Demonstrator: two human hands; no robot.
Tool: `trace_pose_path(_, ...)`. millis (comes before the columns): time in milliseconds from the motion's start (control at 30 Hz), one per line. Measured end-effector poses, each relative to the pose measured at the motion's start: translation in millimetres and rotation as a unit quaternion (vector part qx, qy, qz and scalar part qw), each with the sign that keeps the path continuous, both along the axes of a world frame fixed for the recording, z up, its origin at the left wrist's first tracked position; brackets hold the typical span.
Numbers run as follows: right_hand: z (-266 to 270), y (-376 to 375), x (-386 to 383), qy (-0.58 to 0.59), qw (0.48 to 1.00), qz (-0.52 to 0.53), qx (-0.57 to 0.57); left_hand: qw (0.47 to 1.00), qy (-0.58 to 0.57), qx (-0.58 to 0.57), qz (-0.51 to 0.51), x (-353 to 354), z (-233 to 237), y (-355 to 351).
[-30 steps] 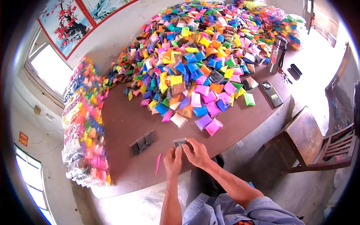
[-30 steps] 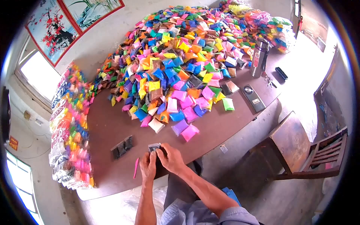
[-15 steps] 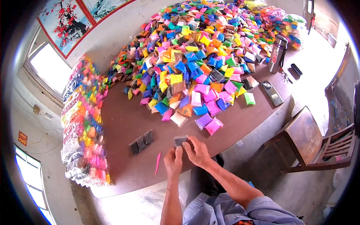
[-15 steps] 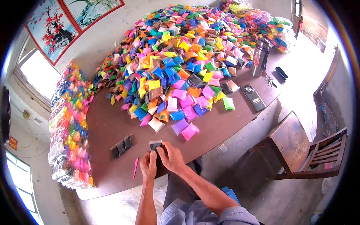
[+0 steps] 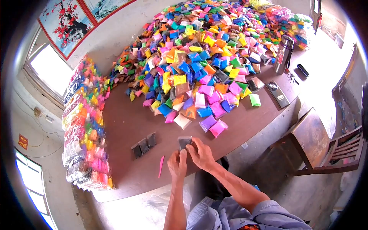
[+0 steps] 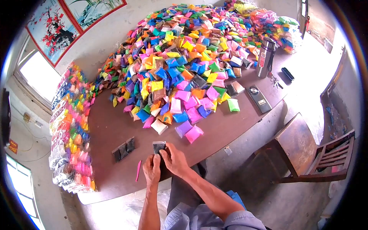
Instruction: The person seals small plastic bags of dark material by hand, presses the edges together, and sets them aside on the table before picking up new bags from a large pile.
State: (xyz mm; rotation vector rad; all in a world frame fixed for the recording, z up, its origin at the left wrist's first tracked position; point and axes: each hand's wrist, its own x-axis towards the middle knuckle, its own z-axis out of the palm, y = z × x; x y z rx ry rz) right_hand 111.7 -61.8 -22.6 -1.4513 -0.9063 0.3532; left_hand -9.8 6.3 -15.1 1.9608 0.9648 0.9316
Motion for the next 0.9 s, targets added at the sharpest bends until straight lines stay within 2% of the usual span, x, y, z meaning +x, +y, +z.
trace_pose_path(67, -1, 0, 1, 0.016, 0.999, -0.006, -0.051, 0.999, -0.020, -0.025, -0.004, 2, 0, -1)
trace_pose_path(100, -2, 0, 1, 0.016, 0.999, -0.005, -0.051, 1.000, -0.017, 0.011, -0.005, 3, 0, 0)
trace_pose_path(167, -5, 2, -1, -0.007, 0.999, -0.044, 0.008, 0.999, -0.013, 0.048, -0.006, 2, 0, 1)
trace_pose_path(333, 3, -2, 1, 0.019, 1.000, -0.004, -0.017, 0.999, 0.030, -0.004, 0.012, -1, 0, 3)
trace_pose_path(400, 3, -2, 1, 0.028, 0.999, 0.009, -0.037, 0.999, 0.026, 0.020, 0.010, 0, -1, 2)
trace_pose_path(467, 1, -2, 1, 0.019, 0.999, -0.009, -0.026, 0.999, 0.023, 0.045, 0.009, 2, 1, 1)
trace_pose_path(567, -8, 0, 2, -0.020, 1.000, -0.013, 0.011, 1.000, 0.003, -0.004, 0.000, 3, 7, -2)
trace_pose_path(633, -6, 0, 2, -0.014, 1.000, -0.008, -0.001, 0.998, 0.022, 0.053, -0.021, 1, -1, 3)
trace_pose_path(767, 4, -2, 2, 0.023, 0.999, 0.021, -0.036, 0.997, 0.039, 0.074, -0.007, -1, -12, 7)
trace_pose_path(900, 5, -1, 1, 0.006, 1.000, 0.006, -0.024, 0.996, 0.052, 0.075, 0.007, 0, -8, 4)
